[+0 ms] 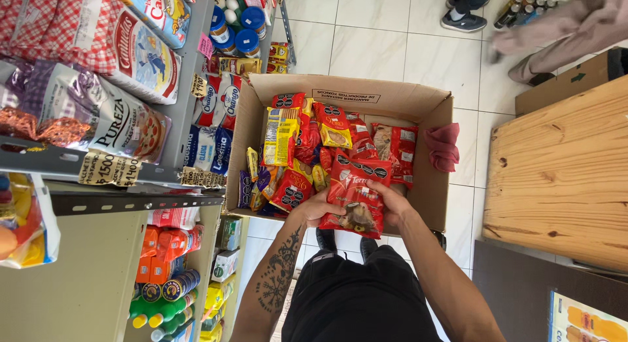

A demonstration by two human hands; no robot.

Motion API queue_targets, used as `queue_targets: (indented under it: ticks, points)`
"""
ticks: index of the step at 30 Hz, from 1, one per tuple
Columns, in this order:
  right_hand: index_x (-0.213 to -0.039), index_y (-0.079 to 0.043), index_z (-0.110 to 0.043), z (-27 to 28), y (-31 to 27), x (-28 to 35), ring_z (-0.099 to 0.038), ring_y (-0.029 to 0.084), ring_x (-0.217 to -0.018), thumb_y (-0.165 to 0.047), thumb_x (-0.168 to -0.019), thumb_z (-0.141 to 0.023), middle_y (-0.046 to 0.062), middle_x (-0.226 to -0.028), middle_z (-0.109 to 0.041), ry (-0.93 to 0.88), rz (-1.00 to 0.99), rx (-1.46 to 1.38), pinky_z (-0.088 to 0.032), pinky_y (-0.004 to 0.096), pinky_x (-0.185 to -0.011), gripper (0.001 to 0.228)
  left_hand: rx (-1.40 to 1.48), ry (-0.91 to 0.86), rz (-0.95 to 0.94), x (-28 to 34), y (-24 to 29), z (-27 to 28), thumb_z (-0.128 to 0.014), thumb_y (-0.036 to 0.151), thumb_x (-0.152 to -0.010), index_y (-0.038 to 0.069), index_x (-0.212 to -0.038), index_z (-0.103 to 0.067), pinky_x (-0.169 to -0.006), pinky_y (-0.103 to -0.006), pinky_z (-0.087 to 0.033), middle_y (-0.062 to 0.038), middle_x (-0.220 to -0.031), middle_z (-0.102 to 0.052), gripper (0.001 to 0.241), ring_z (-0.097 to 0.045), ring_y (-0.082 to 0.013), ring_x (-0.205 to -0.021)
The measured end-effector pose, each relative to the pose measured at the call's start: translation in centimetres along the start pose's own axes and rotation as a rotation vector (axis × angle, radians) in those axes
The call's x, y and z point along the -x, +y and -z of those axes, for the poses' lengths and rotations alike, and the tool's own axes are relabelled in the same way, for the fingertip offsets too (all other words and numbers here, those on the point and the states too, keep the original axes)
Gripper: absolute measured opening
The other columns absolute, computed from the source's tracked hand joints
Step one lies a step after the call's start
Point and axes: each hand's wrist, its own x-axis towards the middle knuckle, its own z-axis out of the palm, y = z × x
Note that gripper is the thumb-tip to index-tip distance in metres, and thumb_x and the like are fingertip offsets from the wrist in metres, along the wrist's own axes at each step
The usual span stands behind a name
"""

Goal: The person takes snack bags from a cardboard box and places them onto a metal shelf, stacking several bags of the same type together.

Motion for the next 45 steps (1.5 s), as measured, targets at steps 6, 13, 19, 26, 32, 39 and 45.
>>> queue_targets:
  ticks: [6,13,19,26,32,39,45]
  points:
    - [-0.139,0.003,-0.073,-3.7,-2.2,5.2,-0.081,0.051,-0.117,-0.011,-0.081,-0.109,0.03,-0.121,-0.082,-0.002,0.178,0.038,-0.061,0.08,-0.101,0.07,0.029,0.039,-0.013,1.9,1.9,-1.8,-0.109,0.006,-0.083,0.014,-0.153,-0.075,-0.088,-0.0606,-0.073,-0.018,-0.13,-0.085,0.079,-0.085,-0.0412,-0.112]
    - [-0.159,-0.002,-0.063,-3.1,-2.4,5.3,-0.074,0.055,-0.135,-0.045,-0.091,-0.106,0.035,-0.147,-0.072,0.001,0.214,0.093,-0.059,0.081,-0.107,0.091,0.039,0.085,-0.01,3.7,2.9,-3.8,-0.107,0.003,-0.081,0.008,-0.142,-0.078,-0.077,-0.0613,-0.074,-0.017,-0.118,-0.084,0.067,-0.084,-0.0403,-0.101]
    - [-0.16,-0.006,-0.064,-3.1,-2.8,6.8,-0.077,0.055,-0.128,-0.021,-0.084,-0.109,0.032,-0.141,-0.076,-0.094,0.192,0.238,-0.061,0.083,-0.1,0.089,0.124,0.064,-0.077,4.6,0.2,-6.7,-0.102,-0.005,-0.083,0.017,-0.156,-0.075,-0.094,-0.0669,-0.07,-0.016,-0.134,-0.085,0.081,-0.084,-0.0436,-0.119]
    - [-0.124,0.005,-0.082,-3.6,-3.2,8.3,-0.087,0.046,-0.09,-0.018,-0.083,-0.109,0.029,-0.105,-0.083,-0.173,0.254,0.403,-0.071,0.068,-0.072,0.054,0.193,0.168,-0.237,4.7,-5.0,-6.0,-0.103,0.003,-0.093,0.023,-0.172,-0.06,-0.105,-0.0711,-0.065,-0.021,-0.154,-0.077,0.092,-0.075,-0.0501,-0.138]
    - [-0.123,0.003,-0.085,-5.1,-1.5,13.4,-0.084,0.042,-0.088,-0.018,-0.082,-0.11,0.025,-0.102,-0.083,-0.32,0.243,0.579,-0.072,0.065,-0.074,0.052,0.258,0.319,-0.479,10.7,-9.2,-8.9,-0.107,0.005,-0.087,0.019,-0.172,-0.049,-0.103,-0.0703,-0.068,-0.024,-0.153,-0.075,0.105,-0.075,-0.0506,-0.134]
    - [-0.13,0.004,-0.078,-6.2,5.6,11.8,-0.083,0.045,-0.086,-0.003,-0.082,-0.106,0.027,-0.106,-0.08,-0.545,0.202,0.788,-0.072,0.063,-0.072,0.057,0.265,0.596,-0.703,19.8,-15.8,-13.4,-0.114,-0.001,-0.069,0.018,-0.171,-0.051,-0.109,-0.0686,-0.065,-0.021,-0.158,-0.074,0.121,-0.072,-0.0479,-0.14]
    - [-0.149,-0.01,-0.075,-9.4,11.1,18.4,-0.079,0.041,-0.125,-0.023,-0.1,-0.089,0.021,-0.138,-0.081,-0.735,-0.097,0.937,-0.064,0.06,-0.106,0.053,0.396,0.669,-0.859,26.5,-23.0,-11.2,-0.108,0.006,-0.074,0.018,-0.16,-0.053,-0.107,-0.0645,-0.068,-0.022,-0.15,-0.077,0.103,-0.077,-0.0471,-0.133]
